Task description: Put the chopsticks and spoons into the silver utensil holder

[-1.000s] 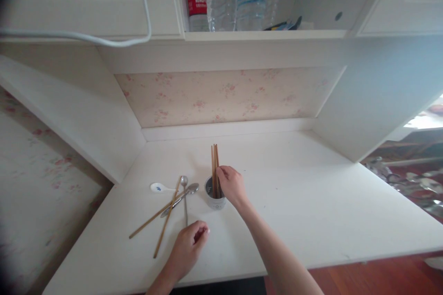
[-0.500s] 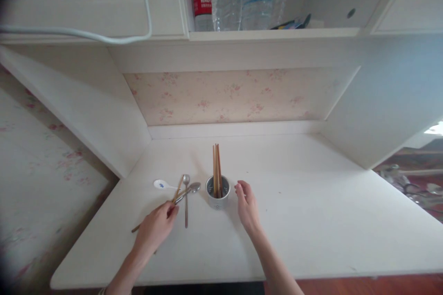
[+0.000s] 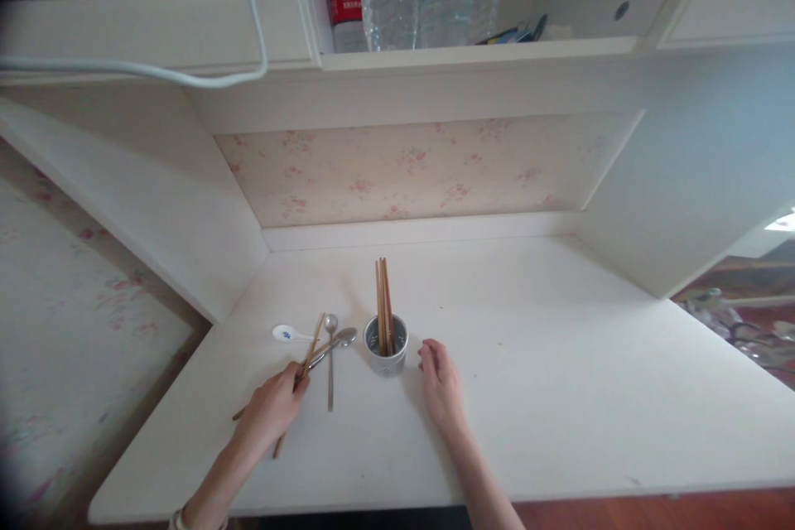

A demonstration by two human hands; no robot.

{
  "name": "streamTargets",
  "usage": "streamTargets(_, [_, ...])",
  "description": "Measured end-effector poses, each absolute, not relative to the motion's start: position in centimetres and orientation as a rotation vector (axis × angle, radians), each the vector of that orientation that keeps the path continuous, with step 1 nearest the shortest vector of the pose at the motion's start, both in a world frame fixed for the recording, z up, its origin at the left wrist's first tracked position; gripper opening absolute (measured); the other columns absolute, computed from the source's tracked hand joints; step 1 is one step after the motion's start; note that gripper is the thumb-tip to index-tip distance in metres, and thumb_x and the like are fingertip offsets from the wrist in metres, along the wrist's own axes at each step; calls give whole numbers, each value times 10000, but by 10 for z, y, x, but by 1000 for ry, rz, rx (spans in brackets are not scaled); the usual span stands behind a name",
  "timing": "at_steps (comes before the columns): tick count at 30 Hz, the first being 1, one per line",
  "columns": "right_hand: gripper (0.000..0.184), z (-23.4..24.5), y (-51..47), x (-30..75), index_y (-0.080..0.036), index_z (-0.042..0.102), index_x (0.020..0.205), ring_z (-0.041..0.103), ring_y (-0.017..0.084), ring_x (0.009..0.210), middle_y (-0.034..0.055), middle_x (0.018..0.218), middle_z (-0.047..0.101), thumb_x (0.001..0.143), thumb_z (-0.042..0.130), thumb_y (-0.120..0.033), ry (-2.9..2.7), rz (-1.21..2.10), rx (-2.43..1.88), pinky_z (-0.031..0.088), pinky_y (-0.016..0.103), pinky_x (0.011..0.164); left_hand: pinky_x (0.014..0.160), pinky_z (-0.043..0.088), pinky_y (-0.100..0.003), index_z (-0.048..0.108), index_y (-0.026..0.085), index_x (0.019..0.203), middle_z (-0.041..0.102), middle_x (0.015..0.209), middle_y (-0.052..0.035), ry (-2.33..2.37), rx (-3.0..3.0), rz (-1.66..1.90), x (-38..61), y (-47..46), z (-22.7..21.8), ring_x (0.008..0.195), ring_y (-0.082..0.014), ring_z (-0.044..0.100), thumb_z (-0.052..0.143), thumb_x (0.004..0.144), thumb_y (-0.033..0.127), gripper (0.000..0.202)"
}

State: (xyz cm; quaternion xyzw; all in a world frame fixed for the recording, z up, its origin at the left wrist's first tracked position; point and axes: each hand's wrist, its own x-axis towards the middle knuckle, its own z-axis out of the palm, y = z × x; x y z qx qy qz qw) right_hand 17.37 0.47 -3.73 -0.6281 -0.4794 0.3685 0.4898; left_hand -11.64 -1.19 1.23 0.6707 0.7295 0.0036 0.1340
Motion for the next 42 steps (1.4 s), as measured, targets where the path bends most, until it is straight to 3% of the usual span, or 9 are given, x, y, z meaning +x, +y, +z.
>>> streamTargets(6, [403,-37,5,173,-200,557,1056,615,184,733,60,915,662,876,416,-531,-1172,877,-1524,487,313,715,668,424,-281,537,216,962,707,896,-61,2126,1855,265,-124,-9,43,849,-224,667,366,927,325,206])
streamTargets(12, [387,-40,6,172,-199,564,1055,605,180,726,55,896,661,883,410,-510,-1184,842,-1531,474,305,701,690,492,-258,558,216,1025,693,897,-26,1609,1662,944,-96,-2,109,770,-160,645,423,897,468,314])
streamTargets(17, [378,-42,7,173,-205,556,1061,602,172,711,41,882,655,887,405,-505,-1194,829,-1530,472,298,700,680,516,-251,585,188,1014,665,852,-20,1347,1644,1178,-57,26,142,728,-136,630,517,857,460,322])
streamTargets(21, [375,-40,7,174,-209,540,1066,602,169,703,44,895,652,896,393,-509,-1195,837,-1537,476,298,697,699,524,-267,622,178,1009,687,933,-60,1312,1705,1194,-33,58,128,795,-162,649,523,850,456,336])
streamTargets(27, [373,-42,9,176,-213,550,1050,610,160,686,37,869,652,897,391,-513,-1213,856,-1530,476,287,677,799,499,-289,648,191,971,713,926,-54,1395,1850,1067,-19,77,78,842,-169,658,521,857,391,262])
streamTargets(38, [358,-42,12,178,-210,546,1037,610,157,645,34,852,647,884,417,-507,-1191,880,-1538,480,287,650,781,510,-273,677,177,978,678,966,-65,1437,1909,997,-15,68,38,831,-153,644,488,878,350,275])
streamTargets(42, [358,-42,12,177,-208,543,1041,603,156,636,35,857,640,882,422,-506,-1186,868,-1530,479,288,642,764,516,-268,641,184,1066,649,1045,-66,1430,1875,1023,-15,68,31,811,-140,642,506,869,345,287])
